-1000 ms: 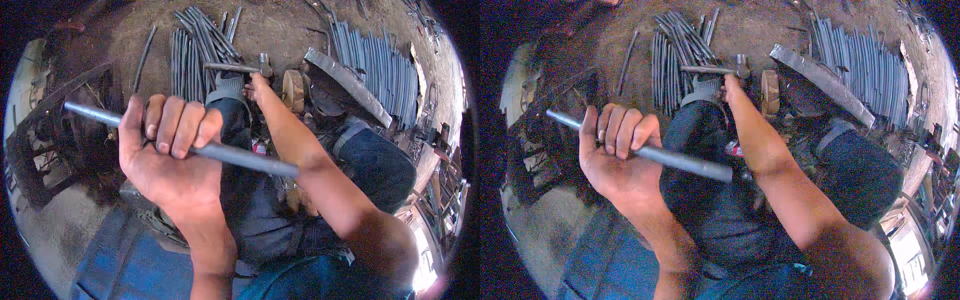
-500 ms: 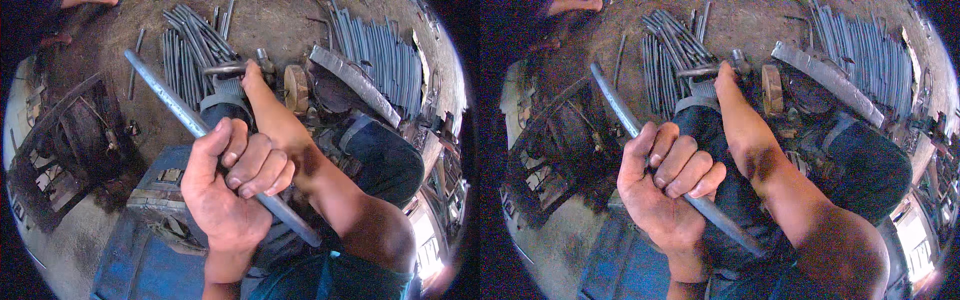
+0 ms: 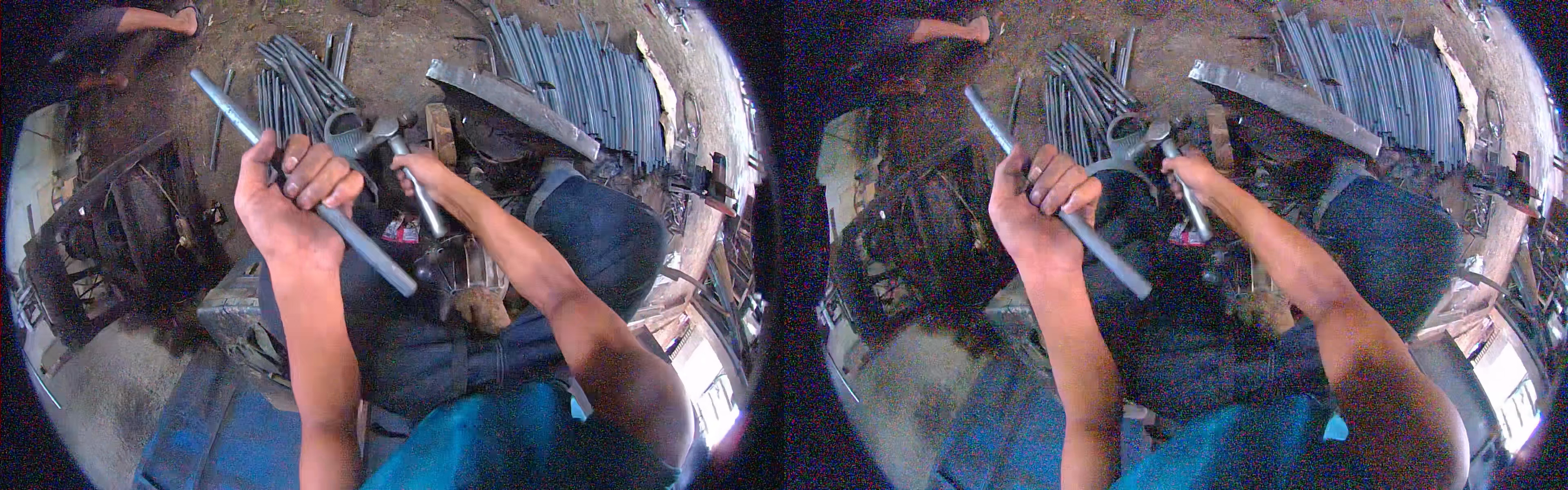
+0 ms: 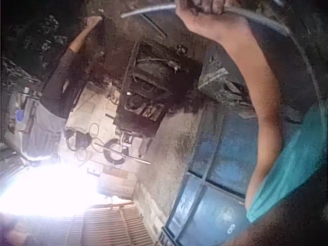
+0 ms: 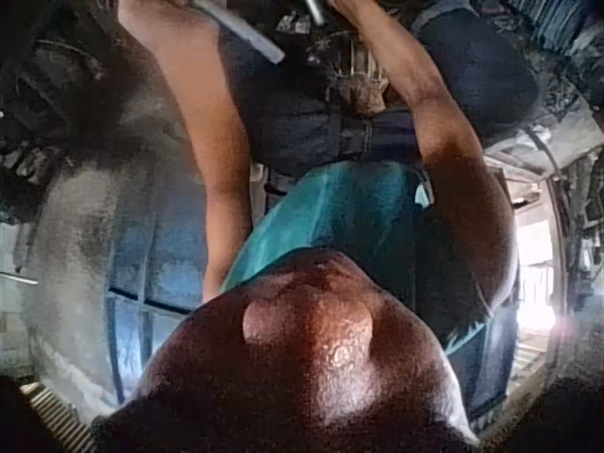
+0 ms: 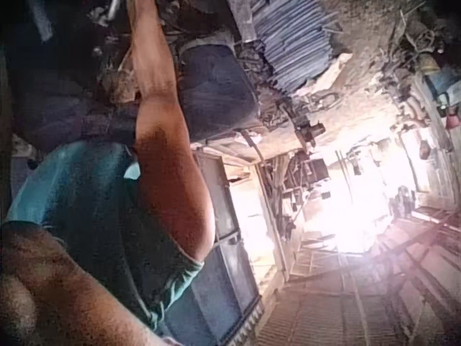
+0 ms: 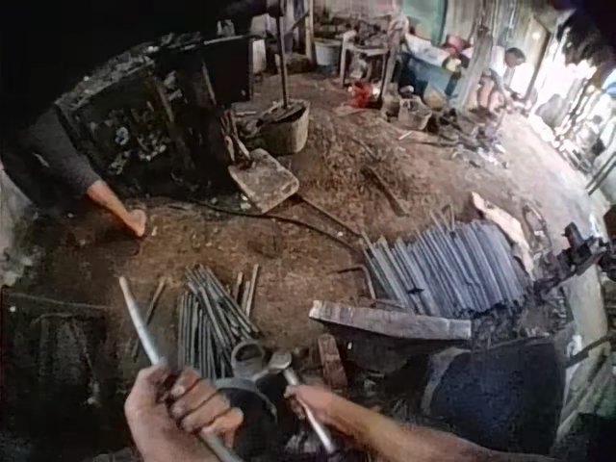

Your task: Manually straightening and checking metal rods using an anvil and hammer.

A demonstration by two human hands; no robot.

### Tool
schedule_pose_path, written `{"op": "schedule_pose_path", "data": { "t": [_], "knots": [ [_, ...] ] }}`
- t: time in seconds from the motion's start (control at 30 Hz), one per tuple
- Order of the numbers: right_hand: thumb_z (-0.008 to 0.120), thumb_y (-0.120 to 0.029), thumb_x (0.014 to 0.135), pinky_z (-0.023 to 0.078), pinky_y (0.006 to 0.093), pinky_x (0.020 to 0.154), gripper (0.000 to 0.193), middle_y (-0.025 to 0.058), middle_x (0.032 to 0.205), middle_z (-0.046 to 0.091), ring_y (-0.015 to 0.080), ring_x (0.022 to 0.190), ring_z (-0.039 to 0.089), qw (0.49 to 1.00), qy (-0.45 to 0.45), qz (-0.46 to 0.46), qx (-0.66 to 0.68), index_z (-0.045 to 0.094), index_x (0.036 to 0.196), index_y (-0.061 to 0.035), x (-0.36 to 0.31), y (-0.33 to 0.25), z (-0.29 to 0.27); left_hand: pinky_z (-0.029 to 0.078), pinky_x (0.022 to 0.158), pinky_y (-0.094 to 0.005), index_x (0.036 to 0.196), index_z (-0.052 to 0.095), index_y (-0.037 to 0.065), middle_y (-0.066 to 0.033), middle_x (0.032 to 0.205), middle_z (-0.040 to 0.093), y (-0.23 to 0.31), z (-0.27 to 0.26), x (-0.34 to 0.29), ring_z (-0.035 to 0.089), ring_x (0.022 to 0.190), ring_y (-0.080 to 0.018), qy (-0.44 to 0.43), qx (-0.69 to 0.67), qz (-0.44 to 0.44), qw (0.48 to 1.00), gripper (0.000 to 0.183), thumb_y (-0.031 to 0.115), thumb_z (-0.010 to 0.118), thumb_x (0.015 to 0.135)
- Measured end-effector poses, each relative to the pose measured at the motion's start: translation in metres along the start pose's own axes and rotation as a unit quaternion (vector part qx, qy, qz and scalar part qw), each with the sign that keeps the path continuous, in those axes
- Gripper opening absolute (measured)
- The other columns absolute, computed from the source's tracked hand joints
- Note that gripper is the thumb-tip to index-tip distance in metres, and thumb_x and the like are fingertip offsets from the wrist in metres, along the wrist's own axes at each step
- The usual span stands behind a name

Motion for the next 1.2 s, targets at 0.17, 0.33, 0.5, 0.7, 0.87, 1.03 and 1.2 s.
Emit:
{"op": "schedule_pose_path", "data": {
  "t": [0.17,0.33,0.5,0.7,0.87,1.03,1.2],
  "knots": [
    [0.065,-0.013,0.065,0.05,0.0439,0.064,0.041,0.0223,0.076,0.061,0.0381,0.07,0.063,0.819,0.169,-0.348,-0.425,0.05,0.1,0.0023,-0.156,-0.043,-0.044,0.027,0.046,-0.0279,0.063,0.036,0.015,0.0048,0.05,0.026,-0.022,-0.048,0.024,0.026,0.042,-0.0091,0.159,0.192,0.205,0.946,0.045,0.051,0.048,0.087],
    [0.07,-0.029,0.067,0.048,0.0402,0.072,0.046,0.0238,0.086,0.065,0.036,0.079,0.064,0.841,0.228,-0.289,-0.397,0.06,0.097,0.0051,-0.177,-0.024,-0.107,0.029,0.044,-0.0337,0.062,0.037,0.012,0.0017,0.052,0.029,-0.087,-0.109,0.037,0.032,0.044,-0.0129,0.276,0.349,0.212,0.87,0.052,0.057,0.045,0.089],
    [0.074,-0.037,0.069,0.046,0.0402,0.06,0.042,0.0122,0.064,0.059,0.0248,0.06,0.058,0.905,0.251,-0.164,-0.302,0.056,0.071,0.0018,-0.164,0.024,-0.16,0.04,0.068,-0.0486,0.067,0.055,-0.008,-0.025,0.065,0.057,-0.161,-0.186,0.039,0.055,0.07,-0.0431,0.322,0.663,0.136,0.662,0.071,0.056,0.037,0.091],
    [0.077,-0.037,0.069,0.04,0.0356,0.053,0.043,0.0044,0.057,0.053,0.0146,0.054,0.047,0.89,0.257,-0.198,-0.322,0.053,0.065,-0.0017,-0.176,0.018,-0.161,0.044,0.078,-0.0519,0.086,0.065,-0.008,-0.0342,0.087,0.059,-0.185,-0.227,0.027,0.057,0.089,-0.0479,0.297,0.785,0.038,0.542,0.074,0.06,0.037,0.088],
    [0.076,-0.026,0.073,0.038,0.0289,0.047,0.031,0.0014,0.057,0.052,0.0101,0.049,0.047,0.864,0.221,-0.34,-0.299,0.054,0.071,-0.0034,-0.179,-0.036,-0.137,0.045,0.079,-0.0513,0.084,0.066,-0.007,-0.0334,0.086,0.06,-0.181,-0.232,0.026,0.059,0.088,-0.0476,0.327,0.802,-0.019,0.5,0.072,0.059,0.039,0.087],
    [0.075,-0.021,0.074,0.048,0.0275,0.071,0.027,0.0053,0.081,0.068,0.0122,0.069,0.059,0.802,0.186,-0.511,-0.248,0.066,0.088,0.0005,-0.234,-0.131,-0.062,0.045,0.079,-0.0514,0.083,0.065,-0.009,-0.0337,0.087,0.06,-0.163,-0.248,0.014,0.059,0.087,-0.0479,0.318,0.8,-0.02,0.509,0.073,0.059,0.039,0.087],
    [0.074,-0.02,0.078,0.032,0.0241,0.036,0.023,0.0002,0.056,0.053,0.008,0.039,0.042,0.828,0.147,-0.511,-0.18,0.057,0.079,-0.0031,-0.211,-0.129,-0.033,0.045,0.08,-0.0517,0.082,0.065,-0.008,-0.0335,0.086,0.06,-0.148,-0.258,0.016,0.058,0.088,-0.0479,0.303,0.819,-0.026,0.486,0.073,0.06,0.038,0.088]
  ]
}}
Point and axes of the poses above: each hand's wrist, its own x-axis towards the middle knuckle, its own z-axis out of the palm, y = z × x, the point moved 5 cm from there along x, towards the middle knuckle
